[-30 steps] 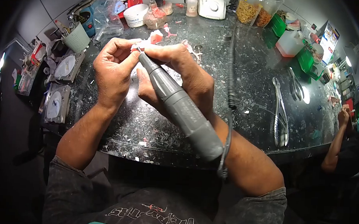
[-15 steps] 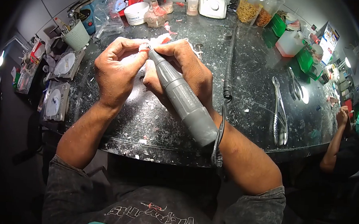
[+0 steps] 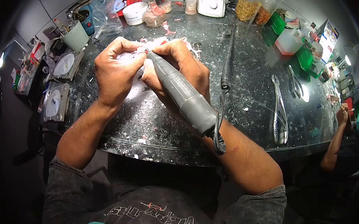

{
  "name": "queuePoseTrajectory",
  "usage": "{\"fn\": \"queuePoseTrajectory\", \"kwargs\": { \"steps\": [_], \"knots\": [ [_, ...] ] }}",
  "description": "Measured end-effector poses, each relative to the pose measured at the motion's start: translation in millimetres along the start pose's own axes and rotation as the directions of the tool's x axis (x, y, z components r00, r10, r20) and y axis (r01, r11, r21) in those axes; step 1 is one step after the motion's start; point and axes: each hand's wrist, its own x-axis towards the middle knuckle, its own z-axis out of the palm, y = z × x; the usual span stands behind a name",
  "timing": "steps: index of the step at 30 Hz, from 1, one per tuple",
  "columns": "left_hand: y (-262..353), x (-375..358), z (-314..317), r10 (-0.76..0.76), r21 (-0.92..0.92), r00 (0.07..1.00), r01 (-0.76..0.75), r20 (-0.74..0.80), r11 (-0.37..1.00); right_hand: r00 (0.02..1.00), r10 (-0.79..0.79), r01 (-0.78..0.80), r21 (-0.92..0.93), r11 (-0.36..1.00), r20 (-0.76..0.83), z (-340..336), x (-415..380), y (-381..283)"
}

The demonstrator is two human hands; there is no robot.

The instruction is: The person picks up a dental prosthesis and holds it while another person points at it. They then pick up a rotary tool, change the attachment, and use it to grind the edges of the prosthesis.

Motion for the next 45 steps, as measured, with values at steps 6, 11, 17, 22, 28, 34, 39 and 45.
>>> {"fn": "queuePoseTrajectory", "kwargs": {
  "steps": [6,11,17,22,28,34,39,45],
  "knots": [
    [-9.8,2.3,-0.5,0.133,0.152,0.991,-0.128,-0.024,0.98,1.0,-0.006,0.007,0.049,0.999,-0.016,1.9,-0.4,0.4],
    [-6.7,1.4,-2.6,0.164,0.24,0.986,-0.154,-0.022,0.958,1.0,-0.017,0.018,0.049,0.999,-0.006,1.2,-0.7,0.7],
    [-6.2,1.7,-3.9,0.217,0.301,0.976,-0.21,0.011,0.93,1.0,0.015,-0.015,0.046,0.999,0.008,1.4,-1.3,-1.9],
    [-6.6,1.7,-3.8,0.253,0.358,0.967,-0.242,0.019,0.902,1.0,0.008,-0.009,0.016,1.0,0.028,-0.3,-1.3,-2.5],
    [-5.3,1.7,-4.0,0.287,0.351,0.957,-0.281,0.036,0.893,0.999,-0.034,0.033,0.022,0.999,0.032,0.1,-1.2,-0.5],
    [-6.0,1.8,-3.9,0.307,0.368,0.951,-0.295,0.029,0.881,0.998,-0.05,0.05,0.006,0.999,0.022,0.8,-1.4,-1.5],
    [-3.8,1.9,-4.1,0.307,0.371,0.951,-0.3,0.04,0.879,0.999,-0.05,0.05,-0.004,0.999,0.018,0.8,-1.7,-0.9],
    [-3.7,2.3,-4.6,0.312,0.375,0.949,-0.304,0.041,0.876,0.999,-0.041,0.042,-0.011,0.999,0.017,1.3,-2.2,-1.1]
  ]
}}
